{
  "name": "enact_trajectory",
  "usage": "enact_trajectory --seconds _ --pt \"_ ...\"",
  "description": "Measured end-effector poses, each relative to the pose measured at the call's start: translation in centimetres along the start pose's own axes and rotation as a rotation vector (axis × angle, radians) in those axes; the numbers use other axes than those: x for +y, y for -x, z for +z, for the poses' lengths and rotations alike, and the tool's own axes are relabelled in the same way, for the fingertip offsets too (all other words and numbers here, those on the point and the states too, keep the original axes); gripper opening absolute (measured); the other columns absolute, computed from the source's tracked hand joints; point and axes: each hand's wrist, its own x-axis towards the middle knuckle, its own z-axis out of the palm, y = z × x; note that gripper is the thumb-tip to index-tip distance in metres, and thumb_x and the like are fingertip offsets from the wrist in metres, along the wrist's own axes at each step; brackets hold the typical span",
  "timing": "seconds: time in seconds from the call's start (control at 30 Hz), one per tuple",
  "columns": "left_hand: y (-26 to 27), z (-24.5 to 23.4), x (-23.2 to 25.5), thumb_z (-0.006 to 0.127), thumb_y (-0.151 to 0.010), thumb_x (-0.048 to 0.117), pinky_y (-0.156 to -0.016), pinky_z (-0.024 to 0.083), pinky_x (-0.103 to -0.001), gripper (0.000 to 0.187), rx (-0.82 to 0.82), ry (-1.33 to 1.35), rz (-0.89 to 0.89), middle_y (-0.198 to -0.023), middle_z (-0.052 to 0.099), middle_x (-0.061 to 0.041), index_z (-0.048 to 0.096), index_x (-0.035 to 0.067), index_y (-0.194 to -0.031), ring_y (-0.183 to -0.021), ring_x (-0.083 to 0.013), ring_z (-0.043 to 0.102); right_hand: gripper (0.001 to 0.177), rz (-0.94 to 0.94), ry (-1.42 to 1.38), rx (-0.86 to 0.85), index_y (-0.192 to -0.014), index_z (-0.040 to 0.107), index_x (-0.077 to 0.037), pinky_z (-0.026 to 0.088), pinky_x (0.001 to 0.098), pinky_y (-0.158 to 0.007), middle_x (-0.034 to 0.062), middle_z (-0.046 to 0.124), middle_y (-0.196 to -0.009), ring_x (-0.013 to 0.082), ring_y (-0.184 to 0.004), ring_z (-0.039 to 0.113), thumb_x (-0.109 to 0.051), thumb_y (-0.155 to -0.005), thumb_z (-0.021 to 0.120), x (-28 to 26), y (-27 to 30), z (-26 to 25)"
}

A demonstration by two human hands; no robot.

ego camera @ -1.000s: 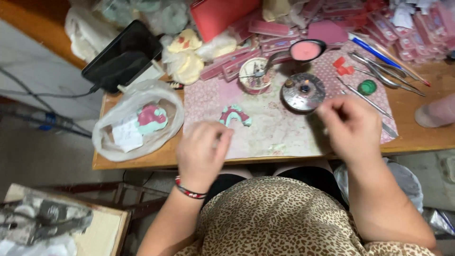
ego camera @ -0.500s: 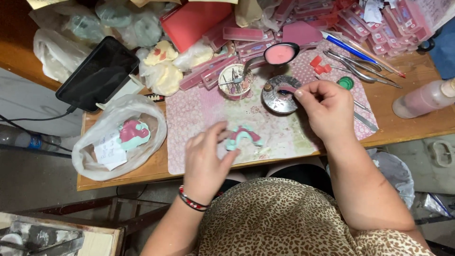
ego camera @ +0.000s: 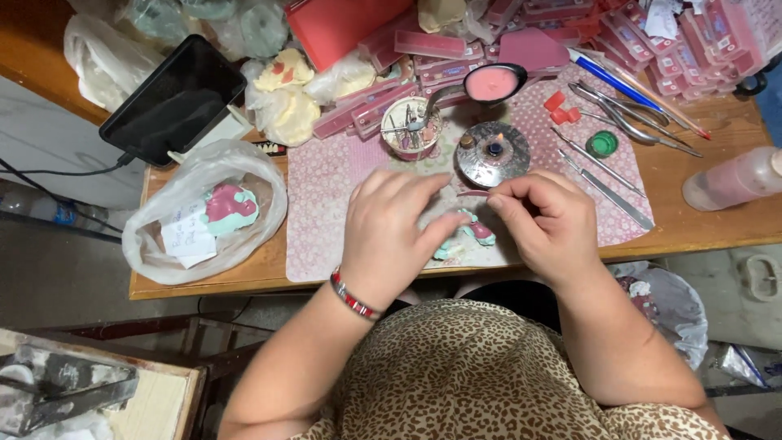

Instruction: Refining a dental prosthesis by attaching small components, applying adhesive, and using pliers for adjustments at a laboratory bench.

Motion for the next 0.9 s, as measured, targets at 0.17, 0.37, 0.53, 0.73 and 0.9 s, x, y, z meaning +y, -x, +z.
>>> enact_trajectory --seconds 0.17,0.37,0.53,0.73,0.9 --pt "-3.6 1.6 -0.1 0.08 -0.086 0.027 -0.076 0.053 -0.045 0.011 -0.061 -0.06 0.017 -0.074 0.069 -0.003 0.076 0.017 -0.083 -0.082 -0.0297 0.069 0.004 -0.017 0.013 0.028 -0.095 0.078 -0.009 0.054 0.043 -0.078 0.0089 0.068 -0.077 0.0324 -0.079 0.067 -0.012 -0.098 0.078 1.3 -0.5 -0.6" --pt "-7.0 4.0 -1.5 0.078 -0.088 0.024 -0.069 0.054 -0.043 0.016 -0.084 -0.251 0.054 -0.064 0.063 -0.002 0.075 0.013 -0.077 -0.074 -0.0274 0.068 0.004 0.035 0.024 0.15 -0.097 0.08 -0.006 0.052 0.0425 -0.075 0.0103 0.066 -0.074 0.0298 -0.076 0.065 -0.009 -0.099 0.08 5.0 -0.2 -1.1" --pt "-7.2 5.8 -1.7 0.077 -0.086 0.018 -0.066 0.056 -0.044 0.015 -0.069 -0.237 0.115 -0.061 0.06 -0.004 0.072 0.012 -0.073 -0.072 -0.0292 0.068 0.004 0.071 -0.025 0.211 -0.095 0.08 -0.004 0.051 0.041 -0.073 0.0104 0.064 -0.072 0.0249 -0.074 0.063 -0.006 -0.096 0.083 5.3 0.0 -0.9" --pt "-6.1 2.8 -0.9 0.075 -0.09 0.019 -0.071 0.056 -0.043 0.013 -0.064 -0.221 0.087 -0.067 0.064 -0.005 0.075 0.012 -0.079 -0.079 -0.0294 0.069 0.002 0.084 -0.055 0.205 -0.099 0.08 -0.001 0.051 0.0399 -0.074 0.0118 0.064 -0.074 0.0235 -0.076 0.063 -0.003 -0.098 0.081 3.9 -0.1 -1.0" --pt "-3.3 0.9 -0.6 0.068 -0.099 0.026 -0.077 0.054 -0.042 0.016 -0.054 -0.052 0.301 -0.078 0.065 -0.004 0.072 0.014 -0.088 -0.084 -0.0265 0.067 0.006 -0.022 -0.086 0.039 -0.097 0.078 -0.003 0.054 0.0447 -0.077 0.0132 0.066 -0.078 0.0351 -0.079 0.067 -0.007 -0.094 0.082 1.4 0.5 -0.5"
